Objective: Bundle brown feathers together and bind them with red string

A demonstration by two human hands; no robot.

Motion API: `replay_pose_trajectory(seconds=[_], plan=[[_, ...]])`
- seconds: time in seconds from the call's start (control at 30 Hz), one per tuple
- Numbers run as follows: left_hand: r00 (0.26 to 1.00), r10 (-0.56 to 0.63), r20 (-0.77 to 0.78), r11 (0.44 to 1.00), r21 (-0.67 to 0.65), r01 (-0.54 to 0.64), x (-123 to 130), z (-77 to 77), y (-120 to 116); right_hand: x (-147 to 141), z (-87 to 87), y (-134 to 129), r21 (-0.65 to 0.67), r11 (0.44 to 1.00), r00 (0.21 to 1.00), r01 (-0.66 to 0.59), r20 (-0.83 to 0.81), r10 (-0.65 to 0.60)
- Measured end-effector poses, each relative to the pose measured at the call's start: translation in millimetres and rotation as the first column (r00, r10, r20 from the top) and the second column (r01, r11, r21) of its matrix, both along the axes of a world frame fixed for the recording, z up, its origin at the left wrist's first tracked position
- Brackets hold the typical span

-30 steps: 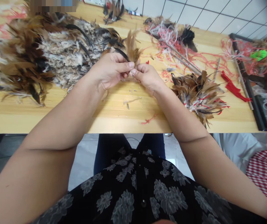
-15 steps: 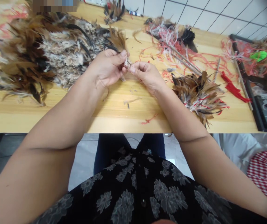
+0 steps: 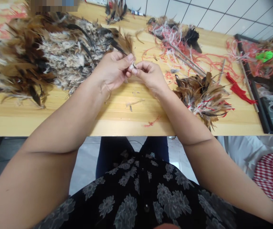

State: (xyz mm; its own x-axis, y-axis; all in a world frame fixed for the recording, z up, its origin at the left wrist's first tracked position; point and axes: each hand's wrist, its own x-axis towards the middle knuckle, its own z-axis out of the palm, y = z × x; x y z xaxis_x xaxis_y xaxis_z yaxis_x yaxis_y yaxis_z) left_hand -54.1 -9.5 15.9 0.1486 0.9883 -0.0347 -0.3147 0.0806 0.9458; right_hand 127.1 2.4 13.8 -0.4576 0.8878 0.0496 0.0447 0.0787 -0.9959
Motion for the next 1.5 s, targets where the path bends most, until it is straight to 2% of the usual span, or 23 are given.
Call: replay_pose_trajectory(seconds=[0.1, 0.27, 0.43, 0.57, 0.67, 0.83, 1.0, 1.13, 1.27, 1.37, 1.5], plan=[[1.0, 0.015, -0.004, 1.0, 0.001, -0.015, 3.4, 1.0, -2.0, -3.6, 3.4, -6.8, 0.025, 0.995, 0.995, 0.099, -0.029, -0.098], [1.0, 0.026, 0.011, 1.0, -0.006, -0.026, 0.4, -3.0, -1.2, -4.3, 3.7, -8.9, 0.051, 0.993, 0.994, 0.106, -0.013, -0.106], [0.998, 0.045, 0.05, 0.998, -0.047, -0.042, 2.3, -3.1, -2.4, -1.7, -11.8, 3.5, 0.129, 0.989, 0.998, 0.066, -0.007, -0.065], [0.996, 0.076, 0.047, 0.994, -0.088, -0.072, 9.6, 4.6, -7.3, -0.6, -25.7, 15.1, 0.161, 0.984, 0.996, 0.072, 0.043, -0.08], [0.996, 0.072, 0.055, 0.994, -0.09, -0.067, 14.4, 10.9, -11.1, -0.9, -28.9, 18.5, 0.17, 0.981, 0.992, 0.097, 0.062, -0.109], [0.996, 0.063, 0.062, 0.996, -0.065, -0.059, 14.3, 8.2, -9.7, -2.1, -16.1, 7.0, 0.132, 0.98, 0.985, 0.15, 0.066, -0.16], [0.998, 0.053, 0.018, 0.995, 0.084, -0.054, 1.8, -5.3, 1.3, 0.4, 4.4, -4.7, 0.101, 0.984, 0.984, 0.144, 0.086, -0.153], [0.994, 0.075, -0.081, 0.987, 0.151, -0.062, -4.4, -9.1, 6.2, 4.1, 18.8, -5.8, 0.073, 0.991, 0.987, 0.11, 0.106, -0.117], [0.986, 0.092, -0.14, 0.978, 0.198, -0.063, -1.7, -6.7, 3.0, 7.8, 28.9, -8.0, -0.013, 0.998, 0.993, 0.067, 0.095, -0.066], [0.986, 0.074, -0.148, 0.981, 0.19, -0.045, 0.7, -2.9, -1.6, 9.3, 30.1, -8.1, -0.077, 0.996, 0.996, 0.052, 0.072, -0.046], [0.991, 0.047, -0.127, 0.986, 0.162, -0.027, -0.8, 1.8, -4.1, 10.5, 31.4, -6.7, -0.239, 0.97, 0.999, 0.035, 0.019, -0.031]])
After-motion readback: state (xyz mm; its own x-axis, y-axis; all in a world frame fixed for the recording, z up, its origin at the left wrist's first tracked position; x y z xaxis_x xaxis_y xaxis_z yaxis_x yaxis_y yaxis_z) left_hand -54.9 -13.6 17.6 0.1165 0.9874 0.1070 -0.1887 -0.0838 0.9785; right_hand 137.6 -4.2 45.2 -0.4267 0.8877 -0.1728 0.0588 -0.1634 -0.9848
